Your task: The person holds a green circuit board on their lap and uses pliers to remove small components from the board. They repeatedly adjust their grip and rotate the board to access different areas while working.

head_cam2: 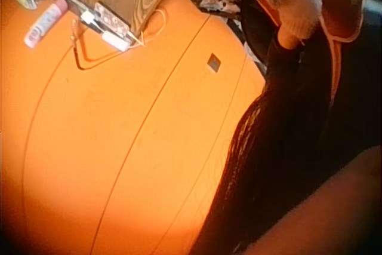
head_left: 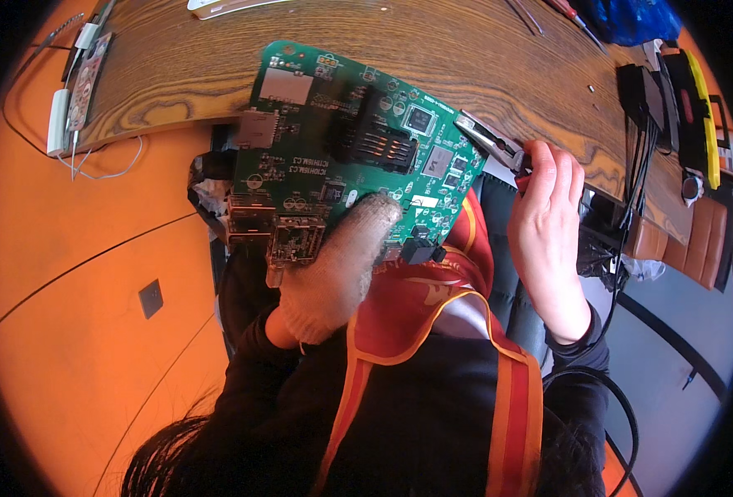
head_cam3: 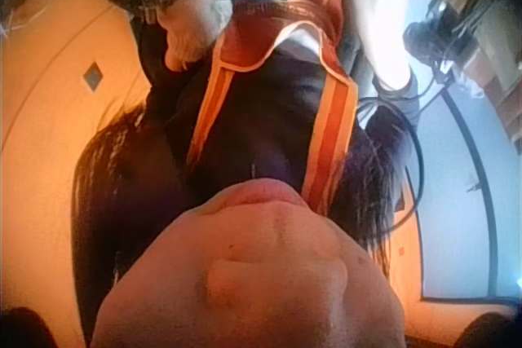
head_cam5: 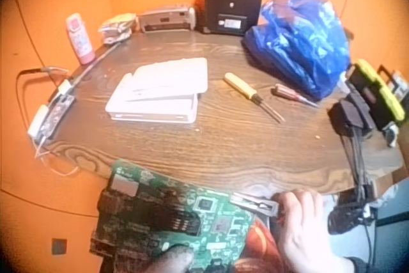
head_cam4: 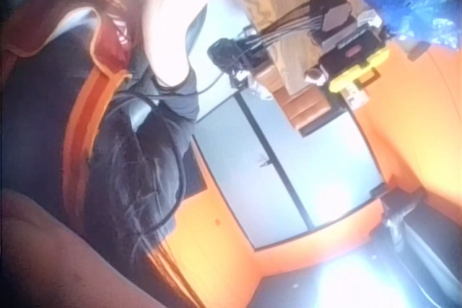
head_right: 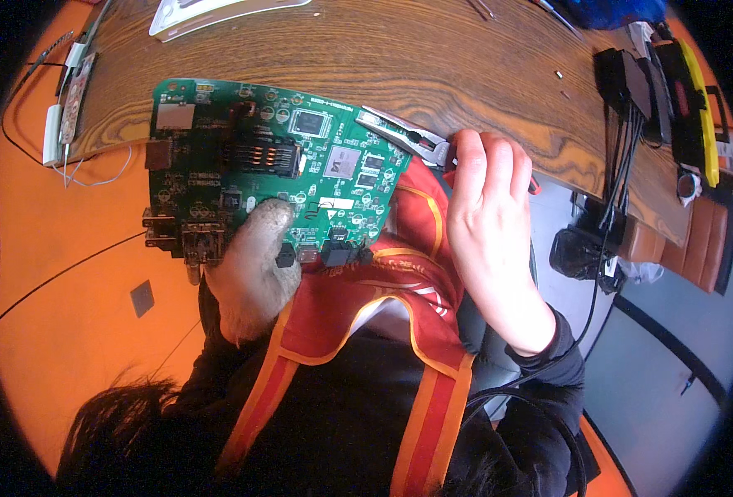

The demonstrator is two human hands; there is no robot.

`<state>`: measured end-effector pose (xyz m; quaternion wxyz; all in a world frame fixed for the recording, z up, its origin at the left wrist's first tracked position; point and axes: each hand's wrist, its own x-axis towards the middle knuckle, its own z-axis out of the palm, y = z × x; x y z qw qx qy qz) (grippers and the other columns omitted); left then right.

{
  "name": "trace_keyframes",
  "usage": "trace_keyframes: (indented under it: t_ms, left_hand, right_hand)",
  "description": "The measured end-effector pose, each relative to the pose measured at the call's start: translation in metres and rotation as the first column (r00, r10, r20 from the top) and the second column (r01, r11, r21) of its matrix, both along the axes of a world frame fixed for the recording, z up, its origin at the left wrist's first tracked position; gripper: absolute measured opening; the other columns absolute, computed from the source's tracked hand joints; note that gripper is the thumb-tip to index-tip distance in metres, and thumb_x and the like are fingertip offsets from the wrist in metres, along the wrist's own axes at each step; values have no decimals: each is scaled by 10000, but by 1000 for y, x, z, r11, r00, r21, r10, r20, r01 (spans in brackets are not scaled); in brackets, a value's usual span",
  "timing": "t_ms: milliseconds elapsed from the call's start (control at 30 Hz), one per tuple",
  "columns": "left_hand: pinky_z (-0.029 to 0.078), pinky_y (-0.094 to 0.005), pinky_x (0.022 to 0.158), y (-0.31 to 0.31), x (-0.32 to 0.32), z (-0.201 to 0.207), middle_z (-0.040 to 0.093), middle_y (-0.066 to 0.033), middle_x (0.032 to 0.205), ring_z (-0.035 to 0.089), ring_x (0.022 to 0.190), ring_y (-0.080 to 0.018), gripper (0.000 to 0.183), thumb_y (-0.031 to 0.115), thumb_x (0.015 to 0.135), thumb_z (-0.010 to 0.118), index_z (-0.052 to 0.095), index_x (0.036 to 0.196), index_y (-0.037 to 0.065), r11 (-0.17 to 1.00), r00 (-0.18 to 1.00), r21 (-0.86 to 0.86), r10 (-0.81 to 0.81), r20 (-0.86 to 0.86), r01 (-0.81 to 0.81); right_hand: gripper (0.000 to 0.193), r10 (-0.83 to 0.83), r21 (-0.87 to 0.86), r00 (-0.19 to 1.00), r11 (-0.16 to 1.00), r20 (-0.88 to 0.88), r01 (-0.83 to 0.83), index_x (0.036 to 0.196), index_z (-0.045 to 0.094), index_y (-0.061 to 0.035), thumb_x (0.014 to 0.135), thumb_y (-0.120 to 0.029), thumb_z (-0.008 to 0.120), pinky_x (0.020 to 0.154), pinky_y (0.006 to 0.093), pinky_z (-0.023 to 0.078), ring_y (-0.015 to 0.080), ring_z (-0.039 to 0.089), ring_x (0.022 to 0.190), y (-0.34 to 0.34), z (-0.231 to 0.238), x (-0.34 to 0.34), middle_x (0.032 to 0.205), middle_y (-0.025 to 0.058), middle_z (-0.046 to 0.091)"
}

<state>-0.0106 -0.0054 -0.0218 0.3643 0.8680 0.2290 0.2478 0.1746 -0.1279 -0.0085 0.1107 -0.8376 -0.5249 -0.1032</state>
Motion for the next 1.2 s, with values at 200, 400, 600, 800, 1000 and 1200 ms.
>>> trace_keyframes:
  t_ms: [200, 400, 600, 800, 1000, 1200]
  left_hand:
    - [442, -336, 833, -2, 0, 4, 603, -100, 1008, 571, 942, -255, 449, -48, 634, 644, 589, 1066, 61, 999, 998, -13, -46, -35, 46]
    - [444, -333, 827, -2, 1, 6, 614, -90, 977, 583, 915, -252, 429, -60, 633, 631, 605, 1041, 71, 999, 1000, -37, -26, 3, 26]
    - [458, -334, 795, 5, -3, 16, 616, -152, 926, 600, 858, -268, 365, -30, 611, 702, 594, 957, 14, 995, 996, 53, -90, 23, 88]
    - [458, -315, 759, 7, 1, 19, 628, -71, 865, 601, 807, -224, 385, -26, 548, 724, 644, 903, 99, 1000, 990, -5, 13, 137, -12]
    - [479, -304, 710, 11, 9, 16, 629, -73, 828, 612, 774, -218, 356, -31, 553, 728, 648, 882, 80, 1000, 967, -11, 0, 256, 3]
    - [480, -303, 713, 8, 11, 13, 630, -67, 825, 614, 758, -215, 361, -26, 545, 724, 658, 882, 86, 998, 955, -55, 50, 294, -35]
  right_hand:
    - [383, -25, -184, 985, 981, 173, 57, 1090, 446, -14, 713, 25, 507, 800, 388, 393, 309, 481, 982, -8, 5, -4, 1009, 159, 507]
    - [429, 83, -150, 996, 985, -16, -85, 1075, 433, 33, 652, 63, 499, 733, 415, 381, 343, 461, 864, -12, 3, 1, 886, 169, 470]
    - [420, 196, -202, 967, 953, -164, -227, 1043, 434, 21, 652, -64, 565, 737, 402, 414, 332, 445, 846, -16, 14, 11, 865, 165, 427]
    - [522, 203, -237, 907, 923, -370, -303, 1035, 383, 37, 555, -12, 585, 659, 415, 425, 371, 494, 769, -18, 22, 16, 845, 186, 462]
    - [458, 168, -266, 893, 917, -418, -298, 965, 374, 14, 569, -31, 600, 555, 410, 440, 389, 534, 661, -17, 20, 14, 740, 186, 495]
    - [447, 124, -213, 855, 942, -503, -261, 940, 354, 14, 573, -37, 604, 537, 423, 435, 413, 529, 630, -11, 10, 8, 685, 205, 494]
